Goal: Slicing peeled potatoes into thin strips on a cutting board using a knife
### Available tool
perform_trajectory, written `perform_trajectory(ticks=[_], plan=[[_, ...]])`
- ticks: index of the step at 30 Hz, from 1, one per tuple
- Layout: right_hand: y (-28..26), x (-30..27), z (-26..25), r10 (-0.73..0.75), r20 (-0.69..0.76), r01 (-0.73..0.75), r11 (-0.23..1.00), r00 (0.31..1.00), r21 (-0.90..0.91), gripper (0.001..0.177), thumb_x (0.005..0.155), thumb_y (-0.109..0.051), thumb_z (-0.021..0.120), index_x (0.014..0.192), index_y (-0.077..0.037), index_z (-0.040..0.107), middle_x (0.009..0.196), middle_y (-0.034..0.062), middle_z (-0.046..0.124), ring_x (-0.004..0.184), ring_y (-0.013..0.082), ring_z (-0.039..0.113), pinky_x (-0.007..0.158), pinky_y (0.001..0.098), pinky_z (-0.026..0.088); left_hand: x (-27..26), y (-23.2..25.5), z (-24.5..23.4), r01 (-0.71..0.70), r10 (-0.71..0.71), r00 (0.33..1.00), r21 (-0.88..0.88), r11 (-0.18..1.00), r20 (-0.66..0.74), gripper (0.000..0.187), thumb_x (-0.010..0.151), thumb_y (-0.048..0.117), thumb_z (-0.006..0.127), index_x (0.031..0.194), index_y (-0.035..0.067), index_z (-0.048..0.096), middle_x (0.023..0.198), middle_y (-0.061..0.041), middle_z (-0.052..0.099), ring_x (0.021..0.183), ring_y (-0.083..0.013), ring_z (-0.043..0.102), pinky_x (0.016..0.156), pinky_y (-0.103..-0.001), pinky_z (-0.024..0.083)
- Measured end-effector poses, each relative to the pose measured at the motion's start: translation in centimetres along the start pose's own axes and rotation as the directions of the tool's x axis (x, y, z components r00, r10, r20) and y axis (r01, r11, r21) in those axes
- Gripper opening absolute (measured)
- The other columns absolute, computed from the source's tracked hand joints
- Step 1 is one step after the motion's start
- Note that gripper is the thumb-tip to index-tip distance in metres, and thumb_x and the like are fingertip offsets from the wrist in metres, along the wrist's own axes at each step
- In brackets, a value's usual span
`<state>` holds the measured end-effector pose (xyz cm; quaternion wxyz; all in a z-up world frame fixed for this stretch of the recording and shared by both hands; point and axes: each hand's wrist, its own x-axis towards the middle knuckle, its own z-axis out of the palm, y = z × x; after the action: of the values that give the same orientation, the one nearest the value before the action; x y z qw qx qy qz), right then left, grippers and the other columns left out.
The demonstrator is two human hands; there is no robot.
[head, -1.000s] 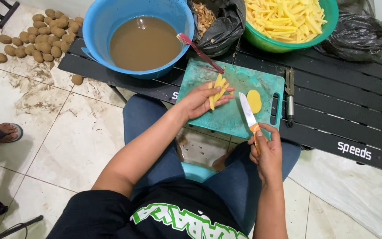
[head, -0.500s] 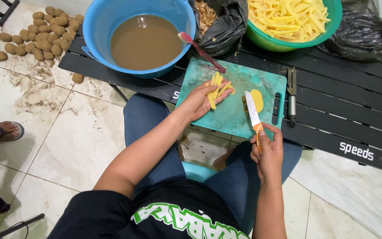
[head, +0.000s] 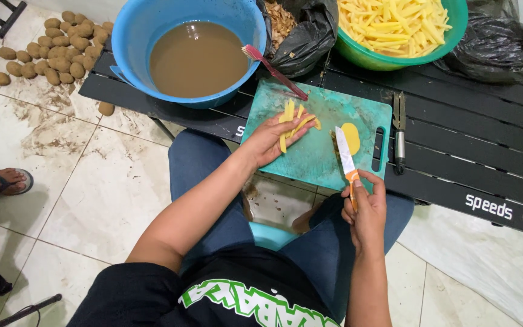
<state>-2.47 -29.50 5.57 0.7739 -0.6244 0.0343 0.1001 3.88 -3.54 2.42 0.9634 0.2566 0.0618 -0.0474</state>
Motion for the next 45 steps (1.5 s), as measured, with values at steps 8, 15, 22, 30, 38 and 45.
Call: perform_trajectory(ticks=[8,15,22,30,38,45], plan=[[-0.5,1.2,-1.8,-0.057,-0.054,0.058,0.998,0.997,0.03,0.026,0.109,-0.013,0.048,0.135,-0.013,0.046,0.074,0.0115,0.053,0.039,0.005,0.03,0.032,0.0187,0.027,5.1,1.3,3.1,0.037,-0.036,0.999,-0.078,0.996,0.019,0.037,0.102,-0.003,0.058,0.137,-0.01,0.051,0.137,-0.035,0.057,0.123,-0.0428,0.063,0.106,-0.043,0.056],[-1.4,3.9,-4.8,-0.112,-0.348,0.152,0.984,0.931,0.089,0.015,0.109,-0.02,0.051,0.124,-0.022,0.05,0.076,0.008,0.055,0.04,0.0038,0.03,0.037,0.0189,0.021,15.0,6.5,13.7,-0.089,0.065,0.994,0.284,0.955,0.093,0.067,0.095,-0.007,0.054,0.153,-0.009,0.021,0.145,-0.034,0.051,0.117,-0.0369,0.066,0.096,-0.036,0.061],[-2.4,6.3,-7.4,-0.125,-0.461,0.184,0.979,0.879,0.086,0.016,0.109,-0.019,0.049,0.125,-0.021,0.048,0.077,0.0079,0.055,0.041,0.0053,0.03,0.038,0.0207,0.022,27.1,6.0,15.1,-0.379,-0.052,0.922,0.921,0.088,0.384,0.058,0.097,0.027,0.071,0.146,0.005,0.05,0.151,-0.016,0.053,0.138,-0.033,0.055,0.109,-0.047,0.051],[-2.4,7.9,-9.6,-0.122,-0.5,0.189,0.978,0.857,0.085,0.016,0.11,-0.021,0.049,0.126,-0.023,0.049,0.078,0.0069,0.056,0.041,0.0039,0.028,0.039,0.0197,0.022,31.2,4.2,15.9,-0.496,-0.308,0.867,0.734,-0.463,0.392,0.015,0.083,0.011,0.074,0.093,0.021,0.071,0.1,-0.001,0.07,0.092,-0.0212,0.065,0.077,-0.038,0.05],[-3.8,8.7,-9.0,-0.09,-0.528,0.166,0.981,0.845,0.098,0.017,0.11,-0.023,0.049,0.126,-0.022,0.049,0.078,0.007,0.055,0.041,0.0042,0.029,0.04,0.0199,0.022,31.1,3.6,15.6,-0.481,-0.535,0.844,0.504,-0.718,0.043,0.051,0.095,0.02,0.068,0.145,0.025,0.057,0.144,-0.01,0.042,0.139,-0.0389,0.039,0.095,-0.053,0.048],[-3.3,9.1,-9.6,-0.088,-0.53,0.178,0.977,0.843,0.121,0.018,0.108,-0.022,0.052,0.125,-0.023,0.051,0.077,0.007,0.056,0.041,0.0033,0.03,0.038,0.0185,0.021,32.7,1.7,15.0,-0.507,-0.397,0.825,0.216,-0.835,0.403,0.07,0.075,0.018,0.083,0.14,0.022,0.056,0.156,-0.024,0.033,0.14,-0.0428,0.037,0.111,-0.064,0.035]])
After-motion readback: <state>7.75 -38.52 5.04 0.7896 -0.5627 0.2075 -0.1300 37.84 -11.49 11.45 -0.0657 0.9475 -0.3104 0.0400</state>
